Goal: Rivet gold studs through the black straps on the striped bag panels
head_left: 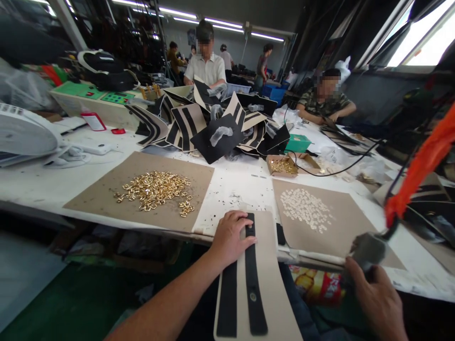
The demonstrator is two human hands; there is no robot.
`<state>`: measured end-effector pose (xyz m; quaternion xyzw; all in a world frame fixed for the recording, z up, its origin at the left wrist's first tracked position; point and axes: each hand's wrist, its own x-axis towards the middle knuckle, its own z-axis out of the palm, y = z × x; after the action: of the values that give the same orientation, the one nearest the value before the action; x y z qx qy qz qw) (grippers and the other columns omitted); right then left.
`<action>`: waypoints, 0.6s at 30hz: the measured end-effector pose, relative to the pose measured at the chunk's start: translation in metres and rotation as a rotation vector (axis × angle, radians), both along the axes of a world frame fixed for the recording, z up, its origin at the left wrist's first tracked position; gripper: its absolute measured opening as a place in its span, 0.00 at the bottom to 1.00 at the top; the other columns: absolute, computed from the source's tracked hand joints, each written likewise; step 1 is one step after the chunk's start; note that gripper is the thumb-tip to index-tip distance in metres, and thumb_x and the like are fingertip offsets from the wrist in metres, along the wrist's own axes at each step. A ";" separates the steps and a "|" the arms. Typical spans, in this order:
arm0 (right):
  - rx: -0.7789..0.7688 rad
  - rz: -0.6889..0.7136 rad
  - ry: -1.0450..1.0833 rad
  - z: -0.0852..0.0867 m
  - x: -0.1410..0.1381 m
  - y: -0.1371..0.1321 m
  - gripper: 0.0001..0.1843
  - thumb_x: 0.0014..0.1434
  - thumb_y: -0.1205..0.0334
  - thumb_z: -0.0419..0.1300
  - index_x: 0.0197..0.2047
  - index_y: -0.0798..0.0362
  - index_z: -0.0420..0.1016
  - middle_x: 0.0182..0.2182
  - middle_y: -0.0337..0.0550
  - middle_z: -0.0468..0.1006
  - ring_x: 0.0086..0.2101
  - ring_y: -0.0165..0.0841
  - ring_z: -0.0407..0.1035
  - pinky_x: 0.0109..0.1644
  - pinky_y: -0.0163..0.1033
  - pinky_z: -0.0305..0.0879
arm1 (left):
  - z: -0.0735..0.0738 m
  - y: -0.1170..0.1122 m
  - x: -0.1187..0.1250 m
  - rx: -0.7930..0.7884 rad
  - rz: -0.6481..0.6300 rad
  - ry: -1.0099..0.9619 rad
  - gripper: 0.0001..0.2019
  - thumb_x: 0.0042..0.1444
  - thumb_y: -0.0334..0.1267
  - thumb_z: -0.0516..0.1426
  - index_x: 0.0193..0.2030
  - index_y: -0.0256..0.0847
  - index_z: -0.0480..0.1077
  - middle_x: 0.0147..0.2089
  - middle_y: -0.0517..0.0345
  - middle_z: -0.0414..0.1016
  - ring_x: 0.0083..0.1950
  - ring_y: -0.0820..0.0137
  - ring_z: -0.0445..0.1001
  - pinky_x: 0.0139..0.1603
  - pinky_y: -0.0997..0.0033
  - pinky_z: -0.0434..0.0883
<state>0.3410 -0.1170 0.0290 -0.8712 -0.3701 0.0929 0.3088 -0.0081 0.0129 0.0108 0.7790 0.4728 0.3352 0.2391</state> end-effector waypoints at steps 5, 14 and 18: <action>0.531 0.215 0.691 0.037 -0.062 0.037 0.24 0.60 0.41 0.65 0.51 0.46 0.71 0.41 0.47 0.80 0.43 0.49 0.77 0.43 0.54 0.75 | 0.002 0.001 0.000 -0.031 0.002 0.004 0.22 0.46 0.40 0.74 0.49 0.48 0.78 0.59 0.56 0.75 0.64 0.56 0.68 0.64 0.50 0.68; 0.668 0.812 1.138 0.057 -0.181 0.139 0.20 0.59 0.44 0.69 0.35 0.49 0.67 0.29 0.35 0.65 0.24 0.29 0.63 0.26 0.34 0.65 | 0.003 0.003 0.001 -0.078 0.009 -0.005 0.23 0.44 0.42 0.75 0.48 0.50 0.78 0.59 0.57 0.75 0.64 0.56 0.68 0.65 0.51 0.67; 0.613 0.852 0.885 0.041 -0.194 0.154 0.21 0.60 0.46 0.69 0.31 0.50 0.66 0.24 0.35 0.66 0.23 0.30 0.63 0.26 0.35 0.64 | 0.005 0.004 0.001 -0.102 0.000 0.002 0.22 0.45 0.43 0.74 0.48 0.50 0.78 0.60 0.57 0.74 0.65 0.55 0.67 0.65 0.51 0.67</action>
<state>0.1467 0.0367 0.0699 -0.4028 -0.5290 0.4446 0.6002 -0.0070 0.0166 0.0154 0.7664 0.4894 0.3097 0.2779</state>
